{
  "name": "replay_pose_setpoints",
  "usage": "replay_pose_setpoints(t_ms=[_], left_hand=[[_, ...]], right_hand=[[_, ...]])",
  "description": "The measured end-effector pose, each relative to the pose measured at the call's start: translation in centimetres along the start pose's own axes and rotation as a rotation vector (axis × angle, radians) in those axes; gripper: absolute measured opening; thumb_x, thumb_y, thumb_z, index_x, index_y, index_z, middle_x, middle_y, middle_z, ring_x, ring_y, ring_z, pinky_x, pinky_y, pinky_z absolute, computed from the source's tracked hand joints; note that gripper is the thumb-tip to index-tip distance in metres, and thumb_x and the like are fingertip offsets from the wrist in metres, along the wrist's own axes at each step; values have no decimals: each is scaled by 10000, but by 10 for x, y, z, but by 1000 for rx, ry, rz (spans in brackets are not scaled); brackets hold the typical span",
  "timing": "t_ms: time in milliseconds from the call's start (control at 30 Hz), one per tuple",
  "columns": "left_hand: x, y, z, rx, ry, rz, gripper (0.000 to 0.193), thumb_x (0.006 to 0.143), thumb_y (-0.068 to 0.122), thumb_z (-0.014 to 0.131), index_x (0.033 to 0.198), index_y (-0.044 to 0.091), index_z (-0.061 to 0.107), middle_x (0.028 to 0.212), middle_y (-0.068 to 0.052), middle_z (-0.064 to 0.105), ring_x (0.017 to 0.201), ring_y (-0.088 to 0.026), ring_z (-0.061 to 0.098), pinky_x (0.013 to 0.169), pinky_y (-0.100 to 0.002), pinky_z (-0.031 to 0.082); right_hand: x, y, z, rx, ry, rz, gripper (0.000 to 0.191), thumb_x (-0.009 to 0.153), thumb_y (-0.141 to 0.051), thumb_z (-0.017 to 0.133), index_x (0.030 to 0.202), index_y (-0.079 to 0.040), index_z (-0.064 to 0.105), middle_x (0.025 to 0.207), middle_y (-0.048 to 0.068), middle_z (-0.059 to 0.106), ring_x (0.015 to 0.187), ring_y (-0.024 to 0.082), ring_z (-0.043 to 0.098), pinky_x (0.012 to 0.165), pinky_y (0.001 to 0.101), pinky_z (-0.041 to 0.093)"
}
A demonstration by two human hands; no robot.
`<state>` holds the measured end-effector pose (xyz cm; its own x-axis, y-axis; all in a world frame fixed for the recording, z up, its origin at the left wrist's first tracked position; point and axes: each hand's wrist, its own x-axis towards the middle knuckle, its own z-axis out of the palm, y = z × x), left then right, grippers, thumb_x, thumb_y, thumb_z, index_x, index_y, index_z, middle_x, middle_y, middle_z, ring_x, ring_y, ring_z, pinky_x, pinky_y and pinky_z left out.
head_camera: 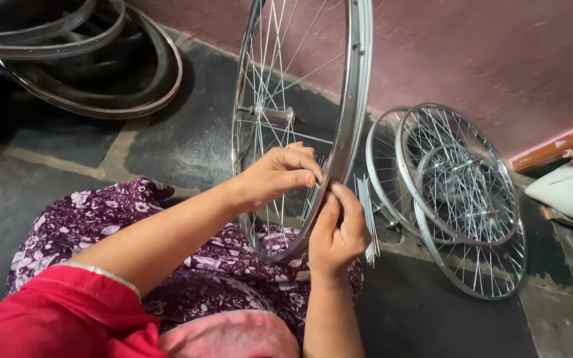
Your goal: The person sits on the floor with a bicycle wheel rim on their lap and laces spokes into it, inserting each spoke through the rim holes and threading it toward the hub, repeatedly reaching for new spokes from a pile on the floor beside them.
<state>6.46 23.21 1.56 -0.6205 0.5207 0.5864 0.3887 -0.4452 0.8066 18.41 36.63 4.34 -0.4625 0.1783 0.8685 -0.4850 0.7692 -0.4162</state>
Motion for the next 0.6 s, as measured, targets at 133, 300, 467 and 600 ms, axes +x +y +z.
replay_pose_setpoints(t_ms=[133, 300, 467, 600], left_hand=[[10, 5, -5, -104, -56, -16, 221, 895, 264, 789, 1029, 88, 779, 908, 28, 611, 1001, -142, 483, 926, -324, 407], [10, 9, -3, -123, -56, -13, 232, 881, 257, 800, 1034, 83, 791, 879, 41, 591, 981, -134, 468, 916, -313, 397], [10, 10, 0, -140, -63, -56, 223, 893, 259, 805, 1019, 75, 809, 838, 50, 567, 946, -124, 450, 889, -301, 381], [8, 10, 3, -148, -26, -69, 218, 898, 273, 792, 1000, 81, 808, 821, 61, 537, 933, -118, 442, 878, -295, 386]], right_hand=[[10, -4, 0, 85, -38, -15, 154, 1023, 17, 624, 1172, 10, 660, 1037, 149, 751, 896, 249, 756, 829, 340, 594], [18, -16, -8, -32, -70, -51, 147, 1003, 28, 653, 1142, 1, 692, 1000, 136, 738, 892, 241, 735, 805, 353, 579], [20, -24, -3, -132, -6, -128, 125, 1016, 41, 662, 1137, 11, 676, 1148, 146, 648, 987, 250, 693, 842, 371, 575], [16, -25, -3, 10, 99, -44, 118, 1052, 55, 637, 1159, 5, 649, 1328, 154, 543, 1062, 243, 657, 865, 329, 597]])
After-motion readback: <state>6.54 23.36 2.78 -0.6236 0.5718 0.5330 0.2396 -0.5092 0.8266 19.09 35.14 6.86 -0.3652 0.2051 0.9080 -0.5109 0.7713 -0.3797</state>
